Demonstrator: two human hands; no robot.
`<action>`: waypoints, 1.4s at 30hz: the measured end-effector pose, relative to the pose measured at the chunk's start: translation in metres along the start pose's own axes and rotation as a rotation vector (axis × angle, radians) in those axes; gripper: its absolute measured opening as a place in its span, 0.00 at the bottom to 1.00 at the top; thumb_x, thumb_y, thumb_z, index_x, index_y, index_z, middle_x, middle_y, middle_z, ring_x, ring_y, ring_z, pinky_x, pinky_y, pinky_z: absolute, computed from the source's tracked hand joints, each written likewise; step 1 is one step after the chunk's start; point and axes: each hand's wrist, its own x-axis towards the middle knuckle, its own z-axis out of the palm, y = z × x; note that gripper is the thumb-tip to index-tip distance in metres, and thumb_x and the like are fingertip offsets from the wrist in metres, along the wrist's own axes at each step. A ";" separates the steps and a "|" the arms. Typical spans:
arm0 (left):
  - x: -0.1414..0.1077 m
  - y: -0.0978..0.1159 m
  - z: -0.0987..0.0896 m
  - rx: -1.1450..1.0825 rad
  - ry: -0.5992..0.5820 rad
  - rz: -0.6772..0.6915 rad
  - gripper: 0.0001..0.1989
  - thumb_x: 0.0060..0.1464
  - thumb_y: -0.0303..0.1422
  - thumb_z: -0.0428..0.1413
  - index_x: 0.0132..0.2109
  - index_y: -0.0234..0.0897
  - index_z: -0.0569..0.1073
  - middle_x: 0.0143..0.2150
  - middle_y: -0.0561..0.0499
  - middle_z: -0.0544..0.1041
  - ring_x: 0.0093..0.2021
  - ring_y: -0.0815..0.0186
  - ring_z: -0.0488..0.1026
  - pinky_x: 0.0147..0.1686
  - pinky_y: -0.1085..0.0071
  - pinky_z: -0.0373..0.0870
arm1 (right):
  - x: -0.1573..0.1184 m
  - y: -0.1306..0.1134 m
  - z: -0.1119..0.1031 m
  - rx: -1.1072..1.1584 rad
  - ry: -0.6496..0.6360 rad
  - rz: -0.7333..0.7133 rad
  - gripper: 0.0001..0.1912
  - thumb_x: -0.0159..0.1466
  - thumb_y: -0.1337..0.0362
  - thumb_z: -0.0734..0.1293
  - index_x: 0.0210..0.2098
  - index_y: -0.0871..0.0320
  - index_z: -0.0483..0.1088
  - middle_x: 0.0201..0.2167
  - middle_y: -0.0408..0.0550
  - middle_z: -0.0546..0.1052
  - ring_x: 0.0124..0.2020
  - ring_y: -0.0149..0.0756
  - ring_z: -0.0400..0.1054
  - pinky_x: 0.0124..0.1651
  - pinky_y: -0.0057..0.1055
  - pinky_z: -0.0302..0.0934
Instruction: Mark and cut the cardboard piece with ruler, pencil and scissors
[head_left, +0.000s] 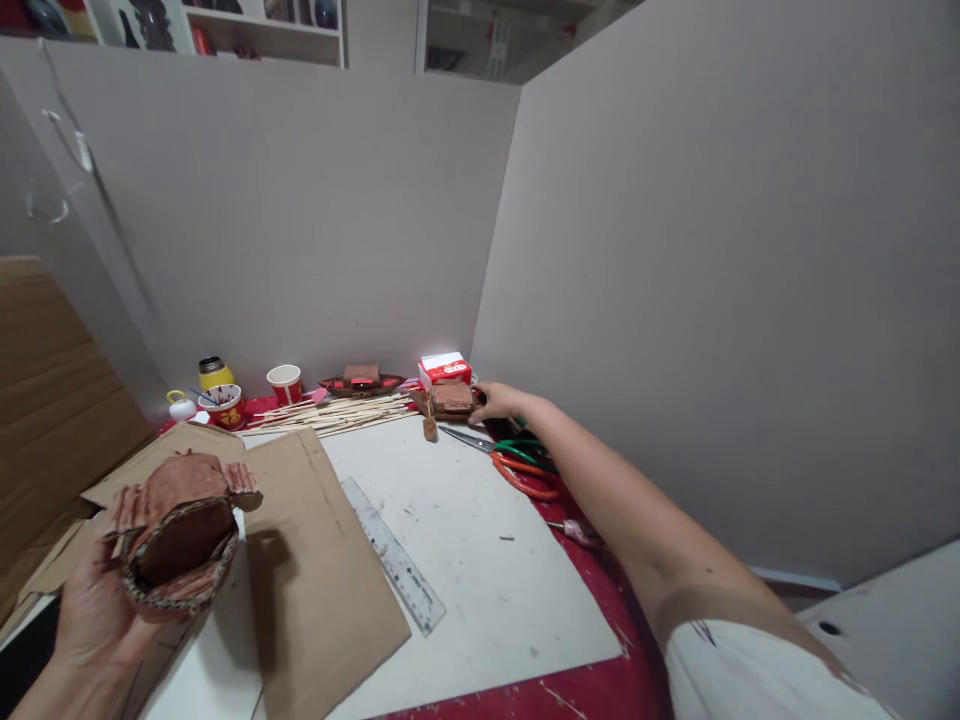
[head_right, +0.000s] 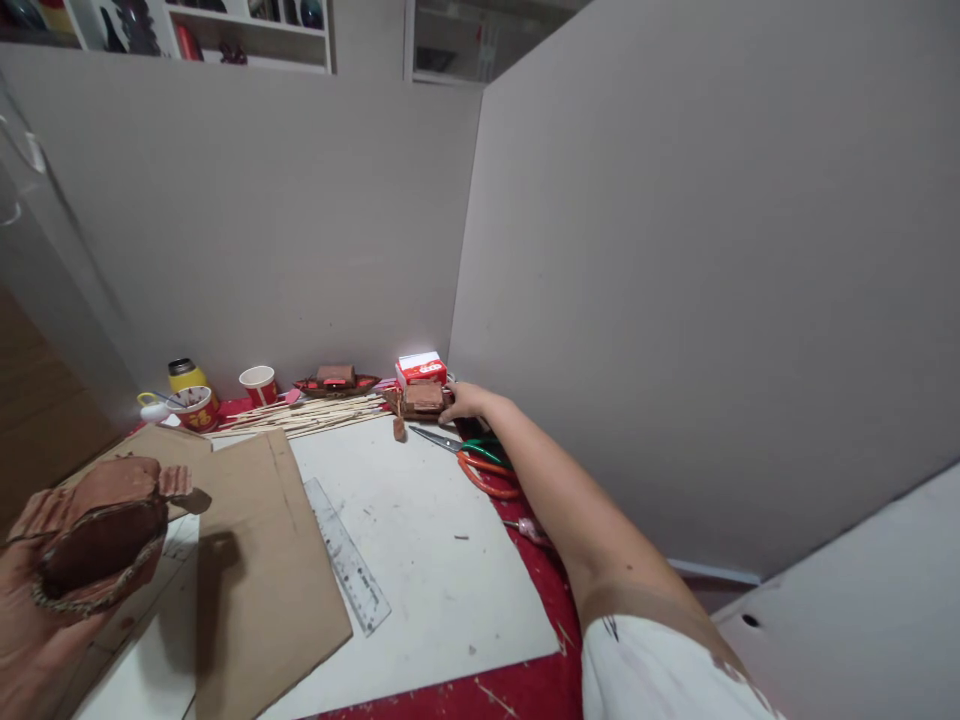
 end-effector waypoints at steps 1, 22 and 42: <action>0.001 -0.001 -0.001 -0.032 -0.011 0.011 0.13 0.59 0.27 0.49 0.37 0.43 0.78 0.31 0.57 0.83 0.29 0.64 0.79 0.27 0.68 0.80 | -0.005 -0.002 -0.005 -0.002 0.010 0.001 0.17 0.69 0.60 0.67 0.55 0.59 0.69 0.53 0.53 0.73 0.49 0.43 0.72 0.49 0.45 0.70; -0.010 -0.038 -0.013 0.074 -0.420 0.171 0.17 0.53 0.36 0.65 0.47 0.42 0.71 0.46 0.51 0.81 0.42 0.63 0.79 0.43 0.66 0.77 | -0.160 -0.207 0.099 1.109 -0.279 -0.408 0.56 0.46 0.57 0.80 0.68 0.51 0.51 0.57 0.57 0.66 0.44 0.40 0.70 0.46 0.40 0.68; -0.035 -0.045 -0.008 0.276 -0.526 0.248 0.18 0.54 0.40 0.64 0.50 0.45 0.72 0.50 0.51 0.76 0.48 0.59 0.78 0.45 0.65 0.78 | -0.144 -0.191 0.094 1.211 -0.165 -0.514 0.45 0.47 0.61 0.81 0.62 0.46 0.66 0.47 0.47 0.76 0.39 0.39 0.74 0.44 0.38 0.70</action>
